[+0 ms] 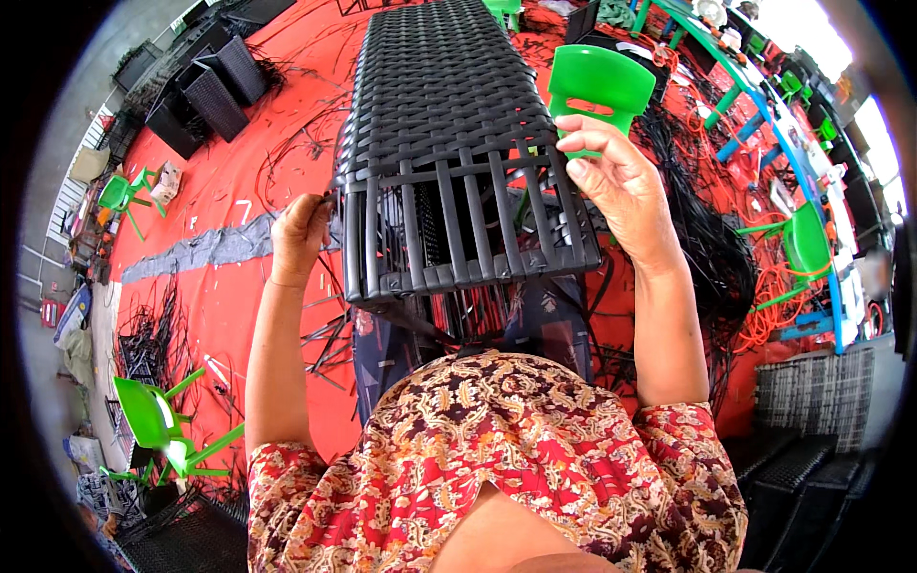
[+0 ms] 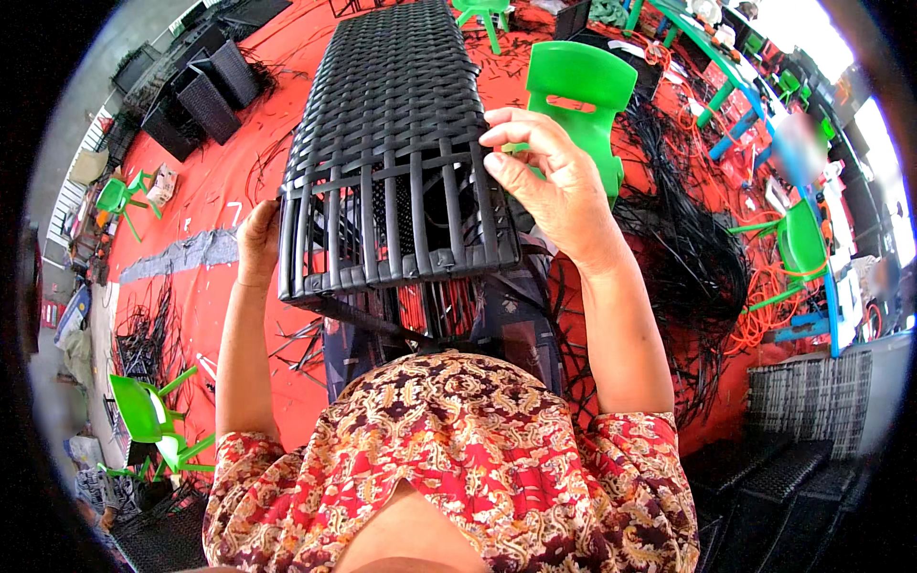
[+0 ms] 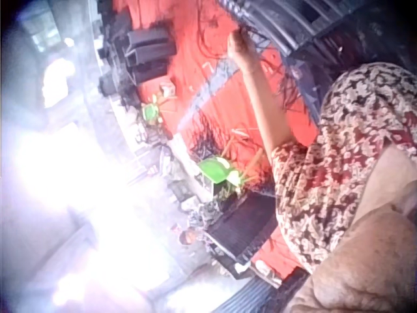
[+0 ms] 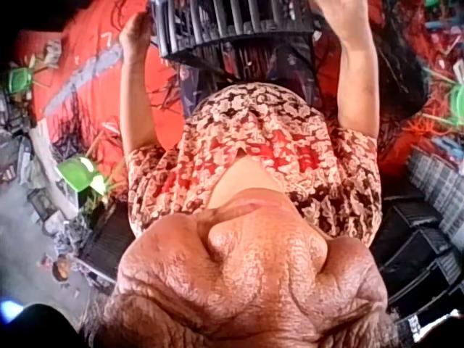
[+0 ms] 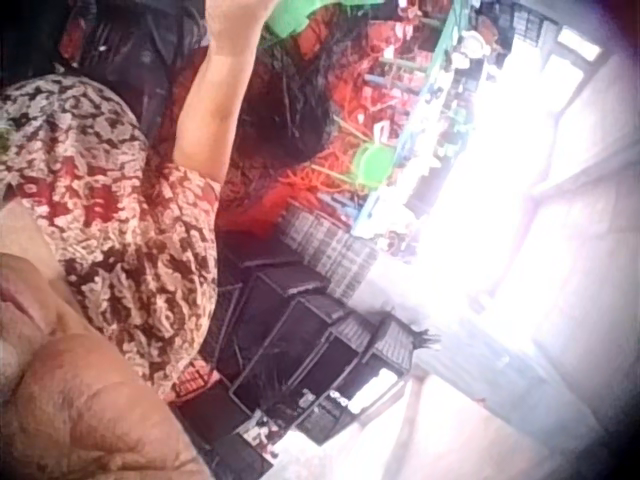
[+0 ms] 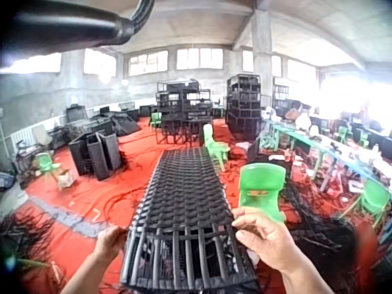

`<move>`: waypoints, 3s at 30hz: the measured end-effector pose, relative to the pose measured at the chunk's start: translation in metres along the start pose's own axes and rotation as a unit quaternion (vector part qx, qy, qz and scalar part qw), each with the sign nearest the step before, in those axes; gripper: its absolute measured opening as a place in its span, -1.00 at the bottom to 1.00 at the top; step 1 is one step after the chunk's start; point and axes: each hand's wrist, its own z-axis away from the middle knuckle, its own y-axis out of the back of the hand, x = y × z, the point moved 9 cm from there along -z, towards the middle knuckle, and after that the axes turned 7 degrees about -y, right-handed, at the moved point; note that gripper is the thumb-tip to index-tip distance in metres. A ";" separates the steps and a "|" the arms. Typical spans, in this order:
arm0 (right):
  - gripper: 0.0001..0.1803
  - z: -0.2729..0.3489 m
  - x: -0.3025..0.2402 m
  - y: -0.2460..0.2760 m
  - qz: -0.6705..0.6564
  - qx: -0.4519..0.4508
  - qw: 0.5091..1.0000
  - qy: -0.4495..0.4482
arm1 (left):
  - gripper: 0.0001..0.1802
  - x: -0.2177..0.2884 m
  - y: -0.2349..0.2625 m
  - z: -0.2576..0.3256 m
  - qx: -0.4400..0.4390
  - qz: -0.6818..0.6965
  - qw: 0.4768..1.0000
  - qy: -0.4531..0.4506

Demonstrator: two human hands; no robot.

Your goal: The person weaves black plastic strips onto a metal furniture frame by hand, pulling the strips through the slats and securing them one by one.

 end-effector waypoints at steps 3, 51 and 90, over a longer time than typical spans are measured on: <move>-0.74 -0.004 -0.017 -0.006 0.131 -0.004 0.991 0.039 | -0.86 -0.013 -0.013 0.005 -0.104 0.133 0.972 0.163; -0.75 0.021 0.064 -0.083 -0.560 -0.175 0.791 -0.172 | -0.80 0.253 -0.126 -0.131 -0.407 0.175 0.861 -0.250; -0.73 0.046 0.038 -0.079 -0.376 -0.350 0.837 -0.191 | -0.49 0.231 -0.086 -0.137 -0.356 0.252 0.891 -0.130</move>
